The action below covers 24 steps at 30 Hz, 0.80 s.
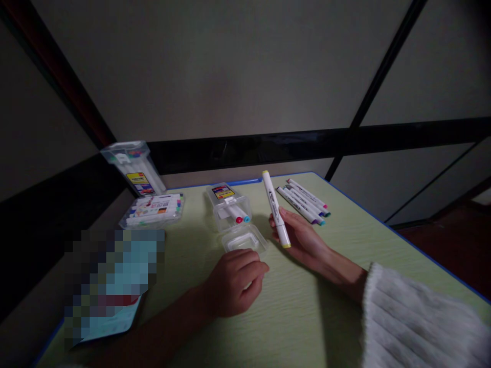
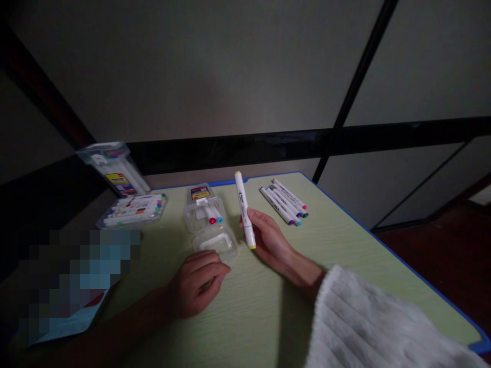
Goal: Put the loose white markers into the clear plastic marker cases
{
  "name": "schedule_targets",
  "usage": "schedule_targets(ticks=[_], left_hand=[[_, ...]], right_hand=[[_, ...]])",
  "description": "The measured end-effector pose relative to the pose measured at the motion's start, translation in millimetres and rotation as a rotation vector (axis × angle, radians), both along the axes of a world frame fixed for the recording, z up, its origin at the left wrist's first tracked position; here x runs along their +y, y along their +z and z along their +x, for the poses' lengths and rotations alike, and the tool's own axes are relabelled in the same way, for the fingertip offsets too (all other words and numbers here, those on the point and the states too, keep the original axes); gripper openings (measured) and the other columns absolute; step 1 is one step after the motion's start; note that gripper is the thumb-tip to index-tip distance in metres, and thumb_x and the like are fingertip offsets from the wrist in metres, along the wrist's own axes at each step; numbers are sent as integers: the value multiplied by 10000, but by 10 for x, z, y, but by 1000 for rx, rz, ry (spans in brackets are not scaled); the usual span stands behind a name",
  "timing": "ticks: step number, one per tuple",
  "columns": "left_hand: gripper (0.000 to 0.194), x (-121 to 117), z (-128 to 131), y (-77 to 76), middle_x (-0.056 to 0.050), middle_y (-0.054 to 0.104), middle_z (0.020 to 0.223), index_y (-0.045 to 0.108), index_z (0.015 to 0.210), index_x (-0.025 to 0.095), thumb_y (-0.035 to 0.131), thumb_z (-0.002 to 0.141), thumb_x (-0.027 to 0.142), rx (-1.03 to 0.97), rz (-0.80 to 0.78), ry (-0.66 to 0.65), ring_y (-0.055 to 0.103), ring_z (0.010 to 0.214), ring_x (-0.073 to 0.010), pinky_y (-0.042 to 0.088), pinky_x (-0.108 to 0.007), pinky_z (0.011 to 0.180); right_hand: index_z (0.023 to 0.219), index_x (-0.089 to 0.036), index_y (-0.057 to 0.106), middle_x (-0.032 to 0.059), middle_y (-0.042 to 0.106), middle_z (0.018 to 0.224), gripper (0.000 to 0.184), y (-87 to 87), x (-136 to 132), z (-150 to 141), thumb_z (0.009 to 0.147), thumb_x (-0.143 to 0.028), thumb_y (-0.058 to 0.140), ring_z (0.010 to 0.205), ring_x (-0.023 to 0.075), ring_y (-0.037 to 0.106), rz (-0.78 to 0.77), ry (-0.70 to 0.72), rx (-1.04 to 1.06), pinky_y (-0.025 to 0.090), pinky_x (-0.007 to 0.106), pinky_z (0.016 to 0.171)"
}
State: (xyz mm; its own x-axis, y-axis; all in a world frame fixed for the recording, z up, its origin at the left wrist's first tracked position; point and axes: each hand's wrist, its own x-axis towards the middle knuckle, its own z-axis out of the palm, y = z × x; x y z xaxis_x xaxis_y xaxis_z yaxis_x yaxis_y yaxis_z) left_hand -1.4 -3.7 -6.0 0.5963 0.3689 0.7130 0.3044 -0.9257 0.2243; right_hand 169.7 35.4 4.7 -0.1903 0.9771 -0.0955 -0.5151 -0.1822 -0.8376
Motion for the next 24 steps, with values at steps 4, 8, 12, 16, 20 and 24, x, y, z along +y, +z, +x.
schedule_targets(ticks=[4,8,12,16,20,24], left_hand=[[150,0,3,7,-13,515,581,560,743,121,436,775,43,2,5,-4,451,532,-100,385,-218,496],[141,-1,6,3,-6,529,603,540,781,136,441,775,35,-56,17,31,466,547,-92,401,-205,516],[105,-2,2,-16,33,495,577,485,787,172,476,754,74,-121,13,125,449,512,-78,397,-191,506],[139,-7,-8,-35,54,479,576,439,773,196,561,705,192,-171,-6,264,441,478,-73,394,-185,475],[188,-4,-9,-47,50,518,603,460,821,198,593,696,243,-195,-7,346,459,481,-76,409,-187,477],[105,19,-9,-54,50,529,590,490,810,188,566,742,210,-168,-77,397,469,480,-75,391,-178,468]], right_hand=[[670,-165,604,-40,556,600,270,-6,-13,-4,620,-391,743,510,67,459,10,21,53,369,199,481],[673,-168,611,-30,592,617,242,1,-19,-7,598,-337,767,527,70,479,40,26,85,374,185,484],[699,-165,614,-18,618,635,190,-3,-30,-27,629,-277,751,491,59,456,78,88,95,355,177,454],[728,-161,611,-8,633,644,188,-16,-51,-41,636,-243,752,487,50,454,143,159,80,374,167,472],[734,-168,613,-5,649,689,194,-31,-74,-50,619,-210,763,534,62,510,176,192,41,405,178,503],[714,-167,625,-25,631,637,188,-33,-94,-64,608,-221,771,508,56,502,205,211,12,384,180,484]])
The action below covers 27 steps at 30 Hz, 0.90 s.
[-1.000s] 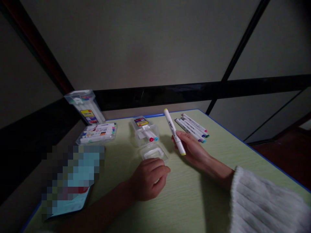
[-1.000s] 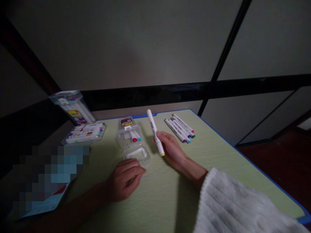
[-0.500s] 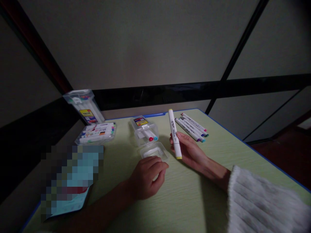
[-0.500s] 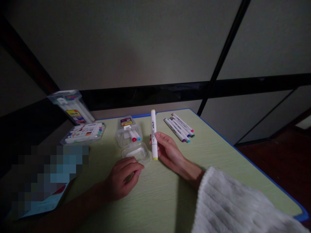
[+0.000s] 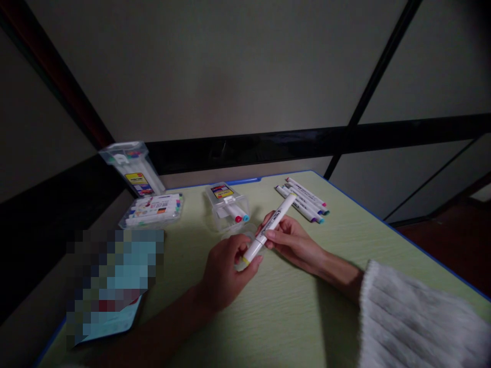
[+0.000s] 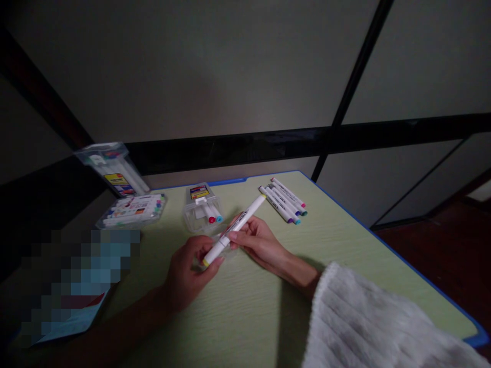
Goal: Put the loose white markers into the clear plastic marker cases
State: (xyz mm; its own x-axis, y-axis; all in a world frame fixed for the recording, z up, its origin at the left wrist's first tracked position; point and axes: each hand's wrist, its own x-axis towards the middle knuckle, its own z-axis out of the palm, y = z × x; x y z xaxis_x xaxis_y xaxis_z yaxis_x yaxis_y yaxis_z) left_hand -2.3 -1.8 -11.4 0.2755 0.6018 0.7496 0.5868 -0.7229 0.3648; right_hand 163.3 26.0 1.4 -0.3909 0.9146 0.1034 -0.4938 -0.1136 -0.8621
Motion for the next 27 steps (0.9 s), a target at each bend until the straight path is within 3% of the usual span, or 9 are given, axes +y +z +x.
schedule_targets(ticks=[7,14,22,27], left_hand=[[79,5,1,28,-1,585,629,533,782,153,489,821,206,79,-47,-35,515,553,-108,403,-212,515],[161,-4,3,68,-14,558,629,516,759,153,416,864,224,135,23,-117,497,585,-123,393,-227,534],[353,-19,17,92,-26,572,623,540,781,133,297,915,352,251,79,-193,499,588,-143,373,-279,570],[364,-15,27,97,-23,564,608,541,763,139,287,913,351,274,67,-226,496,582,-141,375,-281,575]], right_hand=[[717,-160,667,-44,563,523,210,-3,-12,-1,602,-301,774,466,49,459,33,-15,-64,329,186,459],[583,-146,568,-78,434,413,300,9,-39,16,612,-384,749,335,14,305,10,46,-80,142,163,334],[535,-125,562,-50,472,415,345,12,-30,12,608,-414,736,309,8,315,10,81,-114,138,144,293],[545,-123,576,-44,483,381,334,-5,-38,21,643,-415,704,278,16,322,6,123,-156,148,142,263]])
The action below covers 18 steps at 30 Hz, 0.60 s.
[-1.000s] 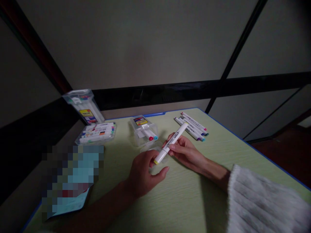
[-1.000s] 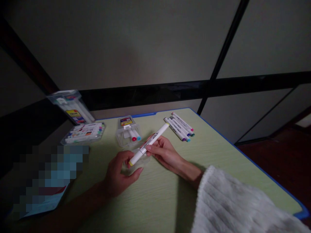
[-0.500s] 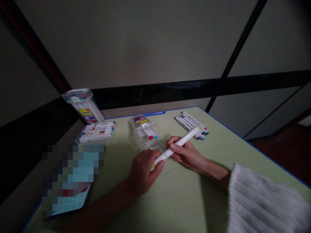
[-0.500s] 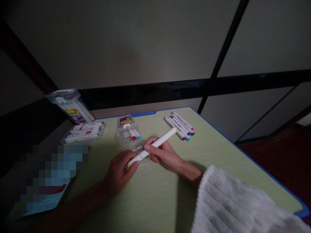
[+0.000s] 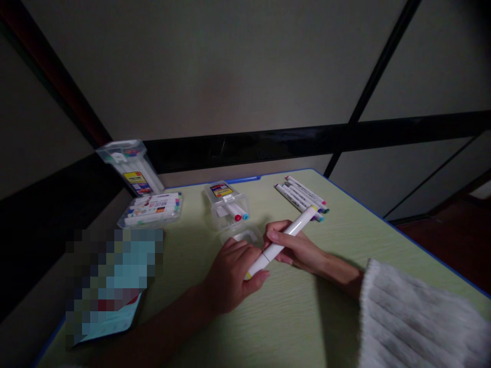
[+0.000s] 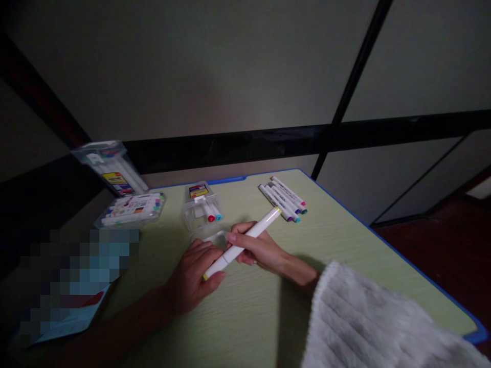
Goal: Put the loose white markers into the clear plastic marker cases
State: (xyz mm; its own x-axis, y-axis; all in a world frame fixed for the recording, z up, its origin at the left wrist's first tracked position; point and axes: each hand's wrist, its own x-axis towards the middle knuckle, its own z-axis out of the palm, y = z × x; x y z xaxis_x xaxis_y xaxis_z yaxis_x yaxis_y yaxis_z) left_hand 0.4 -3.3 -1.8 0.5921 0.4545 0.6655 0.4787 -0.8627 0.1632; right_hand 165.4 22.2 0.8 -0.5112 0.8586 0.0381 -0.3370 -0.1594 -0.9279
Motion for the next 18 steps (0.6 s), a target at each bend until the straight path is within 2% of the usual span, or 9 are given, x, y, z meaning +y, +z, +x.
schedule_targets(ticks=[7,18], left_hand=[[294,19,-7,-51,-25,559,616,529,762,145,306,895,283,-18,-3,-44,482,574,-136,392,-270,564],[271,-1,-5,-62,-35,553,623,515,735,148,316,888,249,-11,-29,-47,489,589,-140,420,-258,557]], right_hand=[[459,-135,514,-36,500,344,314,16,7,13,632,-333,687,236,15,322,-47,10,-29,144,137,233],[430,-138,528,-38,501,314,224,63,-6,19,584,-253,643,212,13,302,-74,-17,-71,131,135,225]])
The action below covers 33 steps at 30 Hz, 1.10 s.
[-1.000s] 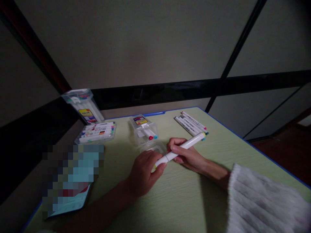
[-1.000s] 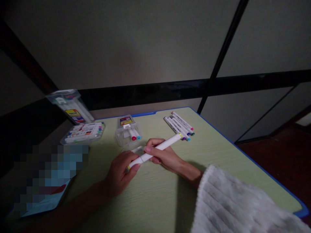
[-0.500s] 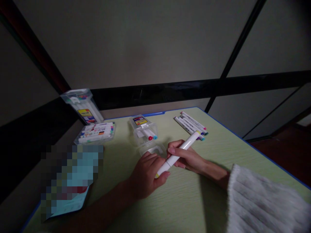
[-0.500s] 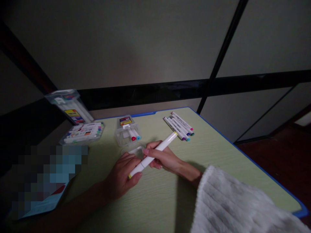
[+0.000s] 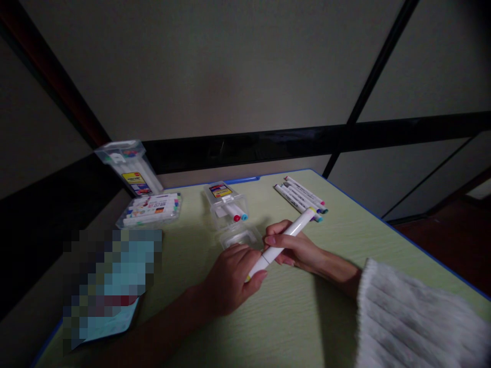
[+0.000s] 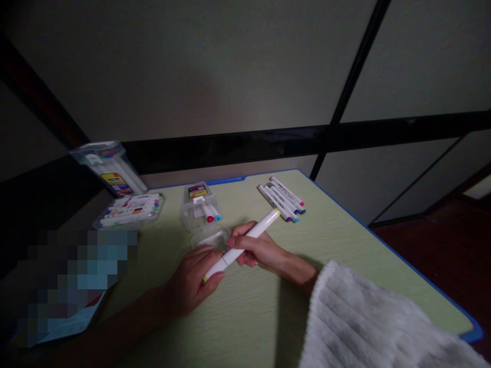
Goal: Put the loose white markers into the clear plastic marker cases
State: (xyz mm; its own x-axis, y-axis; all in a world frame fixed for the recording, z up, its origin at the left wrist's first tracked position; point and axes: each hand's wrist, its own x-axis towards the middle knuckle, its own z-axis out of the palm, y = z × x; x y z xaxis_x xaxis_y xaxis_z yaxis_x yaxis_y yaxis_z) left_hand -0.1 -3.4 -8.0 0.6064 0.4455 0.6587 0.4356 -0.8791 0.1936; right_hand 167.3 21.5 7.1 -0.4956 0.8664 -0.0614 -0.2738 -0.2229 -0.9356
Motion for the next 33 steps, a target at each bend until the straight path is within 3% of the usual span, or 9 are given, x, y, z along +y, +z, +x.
schedule_targets(ticks=[9,17,22,26,33], left_hand=[[253,6,-6,15,-24,534,599,504,713,156,327,878,231,-3,5,-8,463,563,-135,400,-255,537],[215,3,-24,44,-17,520,601,496,709,162,346,859,199,-32,-24,34,466,568,-136,390,-260,551],[200,6,-33,28,-26,538,623,510,723,162,355,848,182,-88,-82,91,488,589,-144,388,-270,569],[188,4,-43,23,-24,549,631,525,741,159,368,846,170,-145,-115,129,494,591,-139,390,-263,566],[172,-9,-42,49,-15,529,613,507,722,158,384,842,164,-176,-106,164,485,570,-132,383,-249,536]], right_hand=[[439,-145,503,-39,513,322,247,1,2,-6,600,-264,647,213,8,293,7,41,0,150,126,222],[476,-145,476,-51,511,338,379,-26,2,-33,603,-405,721,230,13,337,8,37,40,185,124,227],[610,-139,547,-45,554,391,380,-46,4,-39,557,-450,757,273,25,395,6,26,90,224,124,253],[753,-139,587,-71,532,401,397,-39,15,-26,549,-423,775,290,13,360,67,-17,123,202,125,276],[772,-166,580,-110,428,379,361,-60,76,15,581,-412,762,316,10,269,112,-156,209,133,160,326]])
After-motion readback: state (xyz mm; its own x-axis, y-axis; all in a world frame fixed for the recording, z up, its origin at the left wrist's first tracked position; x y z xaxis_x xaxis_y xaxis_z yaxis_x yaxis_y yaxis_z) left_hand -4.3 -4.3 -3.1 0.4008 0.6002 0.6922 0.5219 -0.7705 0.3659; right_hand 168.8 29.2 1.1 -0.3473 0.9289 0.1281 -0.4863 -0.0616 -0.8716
